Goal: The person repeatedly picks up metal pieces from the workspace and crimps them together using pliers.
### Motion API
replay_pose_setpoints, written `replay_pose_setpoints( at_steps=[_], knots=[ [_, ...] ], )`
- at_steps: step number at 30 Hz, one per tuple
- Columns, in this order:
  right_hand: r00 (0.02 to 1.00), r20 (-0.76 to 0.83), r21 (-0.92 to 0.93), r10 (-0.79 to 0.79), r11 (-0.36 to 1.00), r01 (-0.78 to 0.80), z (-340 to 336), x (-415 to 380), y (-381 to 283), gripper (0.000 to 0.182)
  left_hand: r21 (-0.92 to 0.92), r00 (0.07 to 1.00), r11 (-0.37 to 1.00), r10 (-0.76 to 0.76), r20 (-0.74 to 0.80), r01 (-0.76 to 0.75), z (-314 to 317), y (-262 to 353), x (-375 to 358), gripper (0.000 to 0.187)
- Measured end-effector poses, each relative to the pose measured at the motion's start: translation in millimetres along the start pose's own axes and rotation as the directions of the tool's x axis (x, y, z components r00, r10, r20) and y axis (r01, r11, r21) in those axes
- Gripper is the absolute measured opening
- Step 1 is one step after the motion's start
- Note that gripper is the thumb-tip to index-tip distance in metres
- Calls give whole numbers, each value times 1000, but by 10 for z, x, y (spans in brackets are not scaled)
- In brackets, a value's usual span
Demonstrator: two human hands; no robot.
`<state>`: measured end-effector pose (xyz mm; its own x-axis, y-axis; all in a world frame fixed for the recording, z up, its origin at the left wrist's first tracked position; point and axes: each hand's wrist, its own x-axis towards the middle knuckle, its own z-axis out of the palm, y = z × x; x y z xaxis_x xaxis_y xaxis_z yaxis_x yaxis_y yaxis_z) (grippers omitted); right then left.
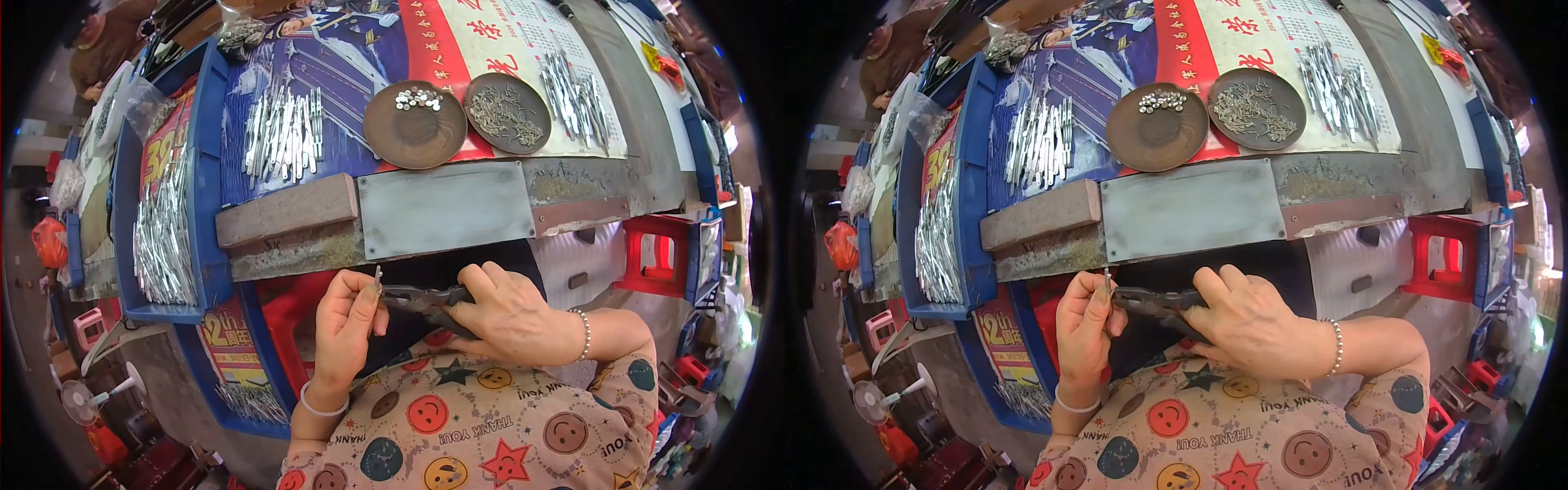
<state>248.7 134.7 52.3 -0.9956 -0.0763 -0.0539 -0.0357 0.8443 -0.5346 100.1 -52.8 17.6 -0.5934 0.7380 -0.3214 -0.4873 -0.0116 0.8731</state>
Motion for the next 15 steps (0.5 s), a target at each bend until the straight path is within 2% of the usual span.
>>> replay_pose_setpoints(
  at_steps=[4,10,15],
  knots=[
    [1000,-1,-61,29,998,-29,21,13,-34,37,12,1000,1000,-10,-14,10,-1,3,-8,13],
    [1000,18,-95,-5,995,7,-34,37,-53,25,48,1000,999,6,-28,-4,-10,9,-34,12],
    [995,96,185,41,981,-58,-48,77,-64,23,101,996,992,77,-54,-72,2,14,-59,11]
  ],
)
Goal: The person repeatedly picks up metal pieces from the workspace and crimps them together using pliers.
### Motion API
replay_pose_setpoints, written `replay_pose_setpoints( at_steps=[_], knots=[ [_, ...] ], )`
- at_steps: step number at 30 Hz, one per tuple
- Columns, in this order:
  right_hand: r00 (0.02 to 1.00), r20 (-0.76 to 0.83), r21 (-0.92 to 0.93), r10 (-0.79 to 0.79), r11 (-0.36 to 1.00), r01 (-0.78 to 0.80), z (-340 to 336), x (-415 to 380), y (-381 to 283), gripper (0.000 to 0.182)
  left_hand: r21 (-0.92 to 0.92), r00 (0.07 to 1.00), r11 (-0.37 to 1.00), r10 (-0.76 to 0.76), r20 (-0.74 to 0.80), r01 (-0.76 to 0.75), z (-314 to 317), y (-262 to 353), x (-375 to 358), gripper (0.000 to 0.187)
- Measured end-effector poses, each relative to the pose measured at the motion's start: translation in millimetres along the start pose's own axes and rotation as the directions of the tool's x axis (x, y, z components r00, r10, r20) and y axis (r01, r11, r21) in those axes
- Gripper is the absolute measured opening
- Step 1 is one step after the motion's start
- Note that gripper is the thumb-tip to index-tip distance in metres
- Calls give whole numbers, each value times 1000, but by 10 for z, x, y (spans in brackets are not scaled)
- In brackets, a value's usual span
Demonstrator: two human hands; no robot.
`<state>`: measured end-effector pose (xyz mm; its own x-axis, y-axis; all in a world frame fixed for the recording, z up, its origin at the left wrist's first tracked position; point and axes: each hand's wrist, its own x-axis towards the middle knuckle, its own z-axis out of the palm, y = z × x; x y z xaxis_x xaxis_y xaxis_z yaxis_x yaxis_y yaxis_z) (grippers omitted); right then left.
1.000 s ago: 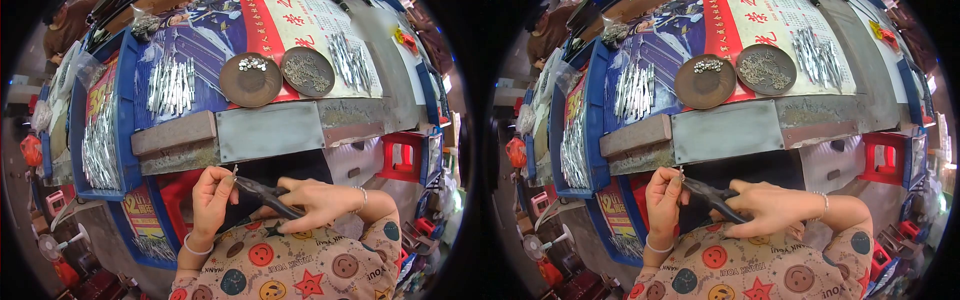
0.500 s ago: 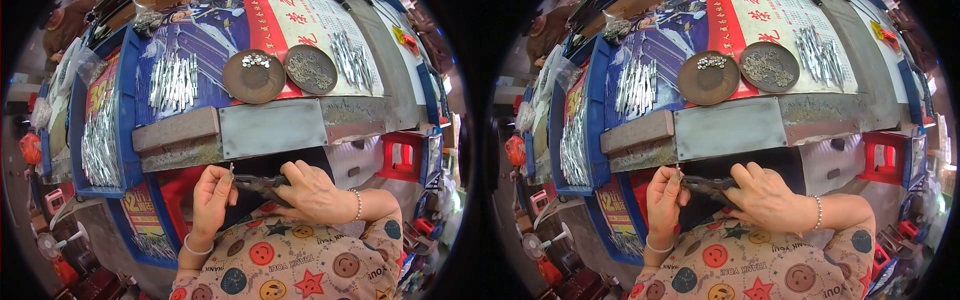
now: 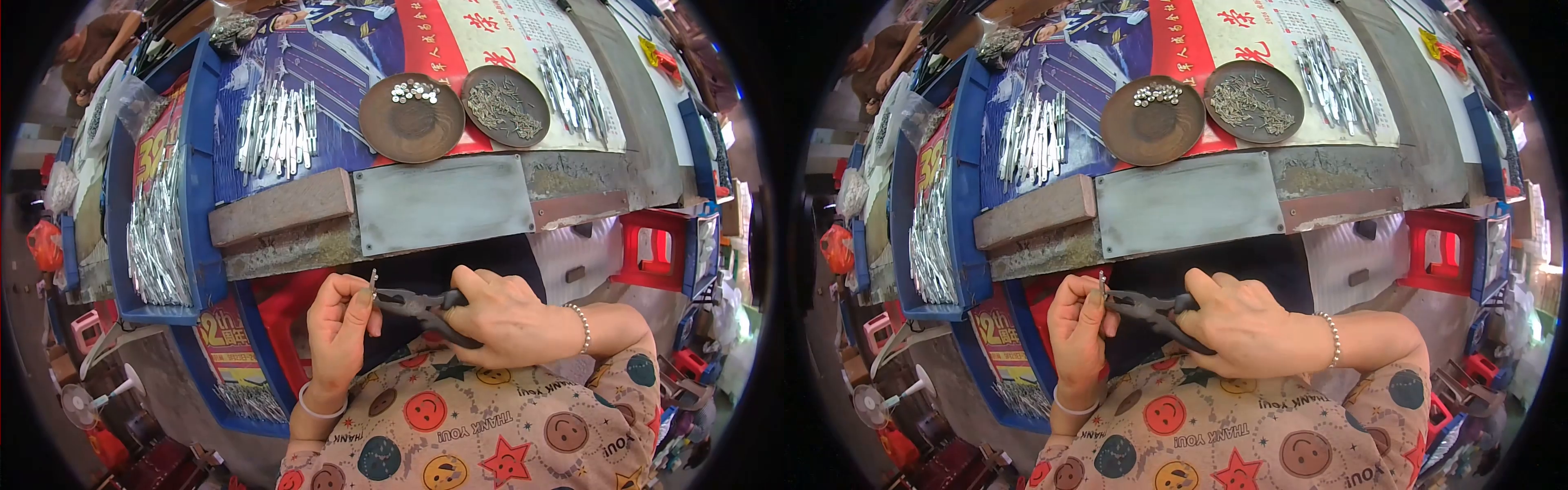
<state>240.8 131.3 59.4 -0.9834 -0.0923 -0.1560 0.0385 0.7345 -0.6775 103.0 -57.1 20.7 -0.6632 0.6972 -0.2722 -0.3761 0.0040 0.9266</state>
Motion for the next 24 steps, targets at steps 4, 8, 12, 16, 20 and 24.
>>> replay_pose_setpoints(
  at_steps=[4,8,12,16,20,24],
  knots=[
    [919,390,336,64,919,-206,-202,93,-5,31,38,999,999,36,-8,-36,-24,-64,1,9],
    [858,484,843,-175,356,-403,33,52,254,46,69,1000,998,11,-23,-10,-51,-116,-51,8],
    [908,415,650,-61,718,-249,51,88,144,45,83,984,996,5,-181,10,-517,-297,-267,4],
    [907,421,419,33,879,-226,58,116,-39,44,545,767,836,313,-560,57,-1365,-515,-882,9],
    [927,371,377,46,905,-196,213,178,-92,36,722,543,583,494,-679,373,-2256,-895,-1823,9],
    [935,354,366,-29,924,-110,321,320,-136,30,667,530,466,405,-745,581,-2502,-1086,-2479,11]
  ],
)
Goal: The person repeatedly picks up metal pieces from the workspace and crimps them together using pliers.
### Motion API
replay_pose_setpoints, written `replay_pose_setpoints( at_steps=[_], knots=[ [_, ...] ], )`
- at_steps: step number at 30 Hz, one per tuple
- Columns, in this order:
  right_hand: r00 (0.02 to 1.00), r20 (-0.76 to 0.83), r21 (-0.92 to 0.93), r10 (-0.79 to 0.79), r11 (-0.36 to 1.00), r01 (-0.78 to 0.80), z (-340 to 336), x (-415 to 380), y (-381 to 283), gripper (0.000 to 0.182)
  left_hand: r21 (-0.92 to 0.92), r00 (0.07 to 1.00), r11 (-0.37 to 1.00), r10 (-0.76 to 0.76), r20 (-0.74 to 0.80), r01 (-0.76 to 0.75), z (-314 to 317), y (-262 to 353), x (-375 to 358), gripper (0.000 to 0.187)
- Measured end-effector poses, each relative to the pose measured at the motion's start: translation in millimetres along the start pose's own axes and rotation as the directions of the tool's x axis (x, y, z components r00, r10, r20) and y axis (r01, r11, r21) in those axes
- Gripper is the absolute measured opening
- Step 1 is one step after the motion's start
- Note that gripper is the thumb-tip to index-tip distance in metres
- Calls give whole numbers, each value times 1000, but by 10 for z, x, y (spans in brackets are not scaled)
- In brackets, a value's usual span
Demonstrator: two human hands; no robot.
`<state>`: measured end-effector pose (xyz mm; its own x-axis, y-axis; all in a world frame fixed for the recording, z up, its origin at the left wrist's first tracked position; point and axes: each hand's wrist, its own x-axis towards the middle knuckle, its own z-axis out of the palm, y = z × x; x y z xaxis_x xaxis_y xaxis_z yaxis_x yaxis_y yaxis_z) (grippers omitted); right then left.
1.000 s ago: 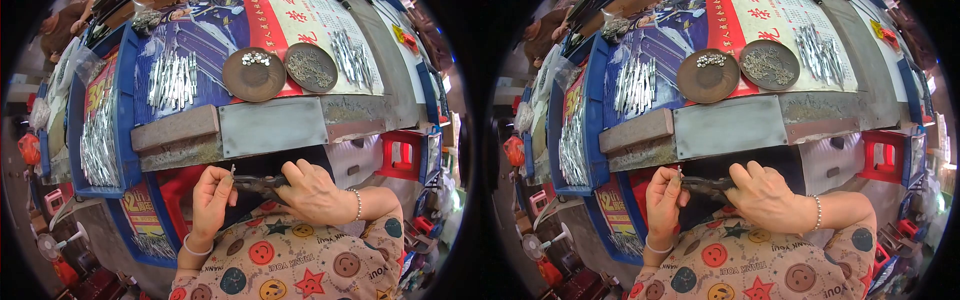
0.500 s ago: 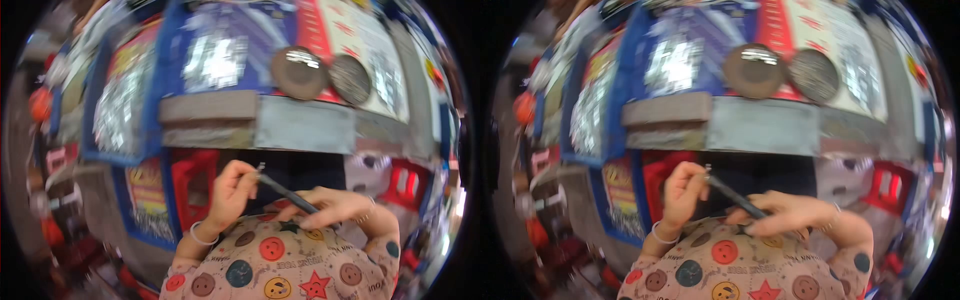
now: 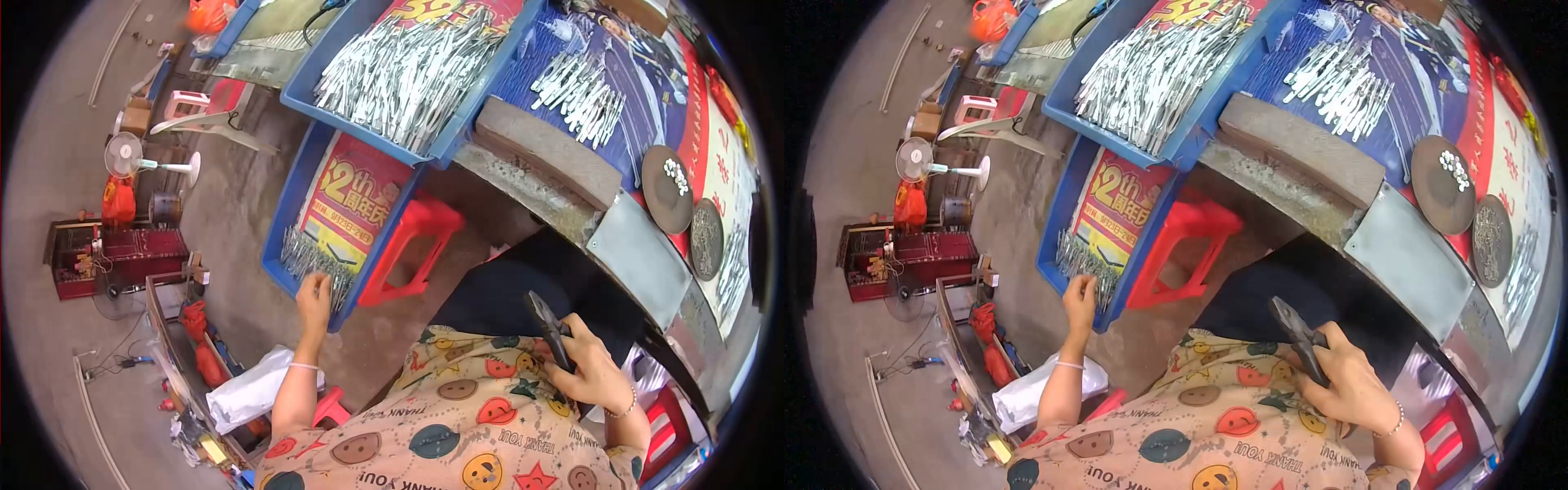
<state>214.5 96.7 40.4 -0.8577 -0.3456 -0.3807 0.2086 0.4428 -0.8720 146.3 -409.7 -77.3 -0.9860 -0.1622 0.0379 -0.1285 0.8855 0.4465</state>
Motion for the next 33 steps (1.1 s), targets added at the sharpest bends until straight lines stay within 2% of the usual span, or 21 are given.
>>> replay_pose_setpoints(
  at_steps=[2,5,7,9,10,13,14,15,17,18,20,21,24,27,31,33],
  knots=[
    [1000,-1,25,-13,1000,13,10,50,-53,29,12,1000,1000,10,-16,-9,-8,-110,-97,11],
    [999,-5,28,41,999,-41,-25,43,-57,27,-32,997,999,38,-66,-40,-56,88,-1,12],
    [999,-38,39,10,999,-8,-40,11,-13,27,-149,996,986,70,-52,-77,-115,697,198,12],
    [997,-81,96,13,995,-5,-51,-51,3,30,-332,985,930,173,25,-155,-108,1395,367,11],
    [994,-103,108,-34,993,46,-17,-88,69,30,-420,973,889,225,56,-182,-89,1729,421,10],
    [992,-103,108,-73,990,85,25,-162,138,33,-657,812,643,579,81,-393,57,2812,602,11],
    [991,-124,116,-59,990,73,40,-192,113,32,-648,743,599,665,76,-471,141,3107,681,12],
    [986,-152,122,-67,989,86,66,-237,152,32,-656,672,573,728,134,-491,201,3390,776,13],
    [978,-201,140,-47,987,76,115,-337,202,30,-530,597,524,801,40,-667,398,3949,1029,15],
    [968,-244,162,-62,981,104,179,-384,317,29,-470,575,484,815,-65,-738,632,4122,1233,18],
    [960,-278,211,37,977,23,185,-498,337,29,-232,579,542,804,-135,-808,996,4435,1605,25],
    [953,-298,229,55,973,15,207,-545,395,29,-84,615,609,780,-117,-789,1147,4562,1750,20],
    [934,-325,304,147,952,-44,219,-629,477,27,144,716,702,693,87,-697,1378,4793,1944,13],
    [939,-321,309,125,951,-21,213,-649,603,27,202,659,635,748,79,-745,1543,4784,2053,10],
    [948,-318,179,6,982,54,199,-571,772,28,259,672,628,726,145,-734,1510,4763,2119,12],
    [947,-320,187,-34,977,99,131,-535,722,28,247,674,631,720,168,-736,1509,4728,2181,11]
  ],
)
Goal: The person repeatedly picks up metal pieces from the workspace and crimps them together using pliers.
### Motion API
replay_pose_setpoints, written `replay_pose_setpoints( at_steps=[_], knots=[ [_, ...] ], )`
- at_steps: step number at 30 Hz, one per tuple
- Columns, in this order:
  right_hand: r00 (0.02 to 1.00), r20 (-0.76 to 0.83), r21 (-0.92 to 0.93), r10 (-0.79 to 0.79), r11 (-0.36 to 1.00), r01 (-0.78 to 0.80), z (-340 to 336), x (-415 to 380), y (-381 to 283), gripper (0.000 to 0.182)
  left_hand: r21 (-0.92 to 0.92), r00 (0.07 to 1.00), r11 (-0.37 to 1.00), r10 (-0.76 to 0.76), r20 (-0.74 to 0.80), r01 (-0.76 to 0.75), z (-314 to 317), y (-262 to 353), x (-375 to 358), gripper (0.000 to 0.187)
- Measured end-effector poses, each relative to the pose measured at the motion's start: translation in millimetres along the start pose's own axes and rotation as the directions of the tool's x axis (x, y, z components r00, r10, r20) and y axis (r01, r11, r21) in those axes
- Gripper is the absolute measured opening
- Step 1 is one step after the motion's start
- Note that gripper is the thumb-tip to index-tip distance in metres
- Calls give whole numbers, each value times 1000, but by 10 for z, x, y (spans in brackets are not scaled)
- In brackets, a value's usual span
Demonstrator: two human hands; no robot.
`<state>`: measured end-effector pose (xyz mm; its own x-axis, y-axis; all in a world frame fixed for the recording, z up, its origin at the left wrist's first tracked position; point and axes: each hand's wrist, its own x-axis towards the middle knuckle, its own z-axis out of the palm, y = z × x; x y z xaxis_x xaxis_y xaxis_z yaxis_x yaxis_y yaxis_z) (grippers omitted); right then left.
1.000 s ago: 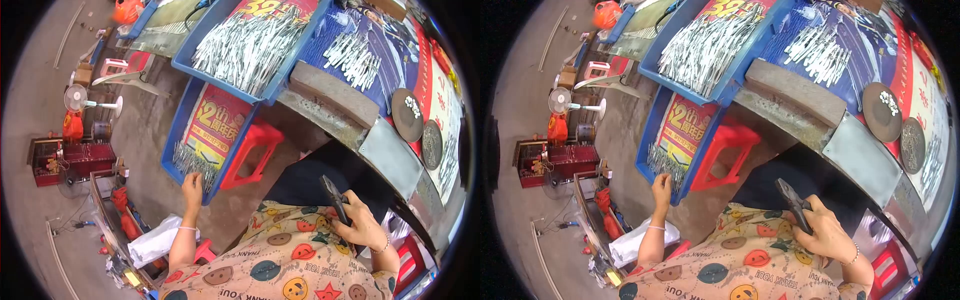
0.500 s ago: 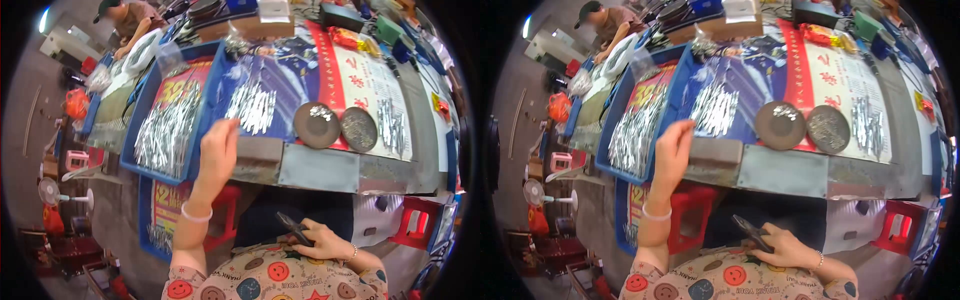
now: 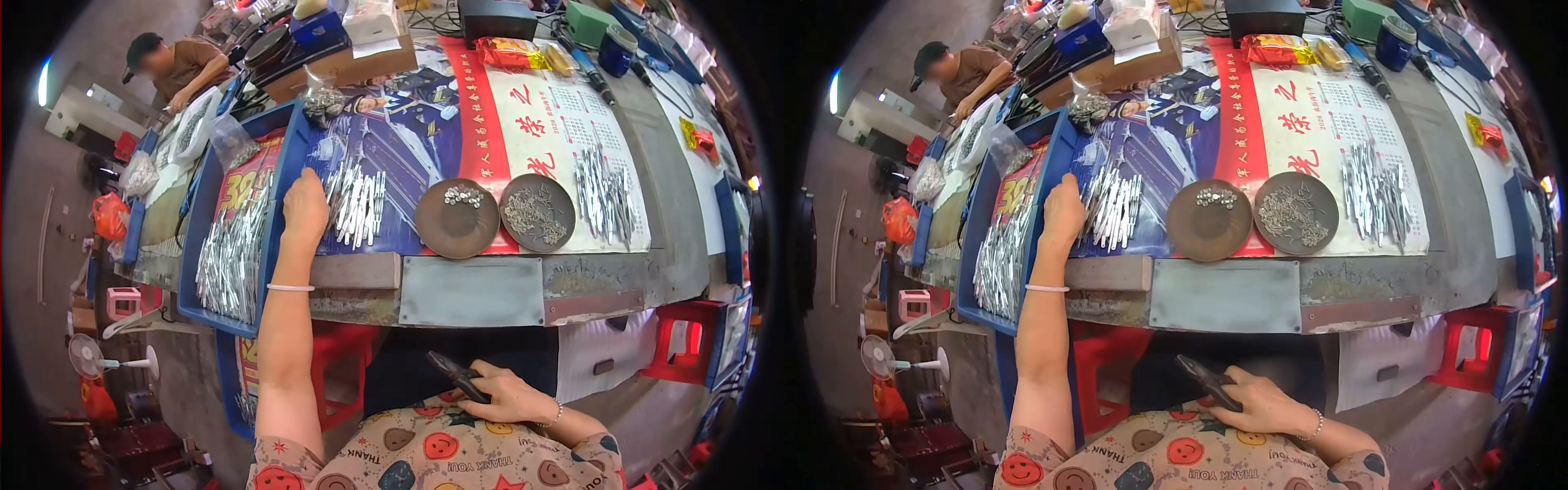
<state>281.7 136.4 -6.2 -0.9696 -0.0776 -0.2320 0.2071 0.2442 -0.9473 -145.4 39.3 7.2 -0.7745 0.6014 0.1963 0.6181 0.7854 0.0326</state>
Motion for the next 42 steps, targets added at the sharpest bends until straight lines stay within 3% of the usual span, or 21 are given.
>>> replay_pose_setpoints(
  at_steps=[6,10,12,14,17,19,21,24,25,26,28,30,31,33,40,42],
  knots=[
    [999,22,22,-30,999,30,-52,61,-71,28,-183,975,982,-77,-208,38,-55,-12,-106,20],
    [1000,18,14,5,1000,-5,-6,45,-58,28,-458,950,885,-68,-304,-83,-202,-43,-271,37],
    [1000,6,25,-1,1000,1,37,56,-69,28,-762,971,644,-133,-201,-70,-297,48,-416,34],
    [1000,-4,29,7,1000,-7,65,80,-106,28,-950,988,306,-124,-95,-53,-408,133,-562,33],
    [1000,9,-25,-6,1000,7,116,122,-156,29,-963,975,-247,-167,150,106,-528,286,-779,33],
    [1000,-13,-5,-24,1000,24,127,160,-207,29,-922,984,-366,-68,165,129,-513,280,-913,33],
    [996,-73,-5,-44,999,44,118,197,-286,29,-945,992,-313,-48,119,98,-508,331,-1067,29],
    [966,-180,-190,-186,970,151,78,244,-290,28,-979,992,-183,-63,105,92,-538,410,-1203,25],
    [971,-190,-202,-144,974,105,47,247,-352,29,-986,990,-129,-82,115,104,-556,437,-1285,24],
    [974,-202,-203,-105,977,64,3,254,-430,29,-979,990,-161,-40,133,125,-606,473,-1336,22],
    [965,-243,-242,-102,969,42,-59,311,-597,28,-1000,998,6,55,-11,-12,-586,541,-1413,19],
    [932,-338,-319,-129,948,15,-166,363,-792,28,-993,994,-121,104,-24,-12,-517,580,-1447,18],
    [914,-351,-333,-205,939,83,-208,417,-833,26,-979,993,-203,108,-48,-25,-460,602,-1457,17],
    [904,-352,-430,-243,900,74,-272,521,-923,25,-957,982,-278,144,-122,-78,-351,615,-1429,16],
    [916,-310,-592,-255,805,24,-404,881,-1035,22,-932,967,-336,160,-201,-138,-173,605,-1379,9],
    [833,-289,-704,-471,694,148,-471,883,-1316,23,-933,959,-321,166,-228,-166,-209,594,-1364,8]
  ],
)
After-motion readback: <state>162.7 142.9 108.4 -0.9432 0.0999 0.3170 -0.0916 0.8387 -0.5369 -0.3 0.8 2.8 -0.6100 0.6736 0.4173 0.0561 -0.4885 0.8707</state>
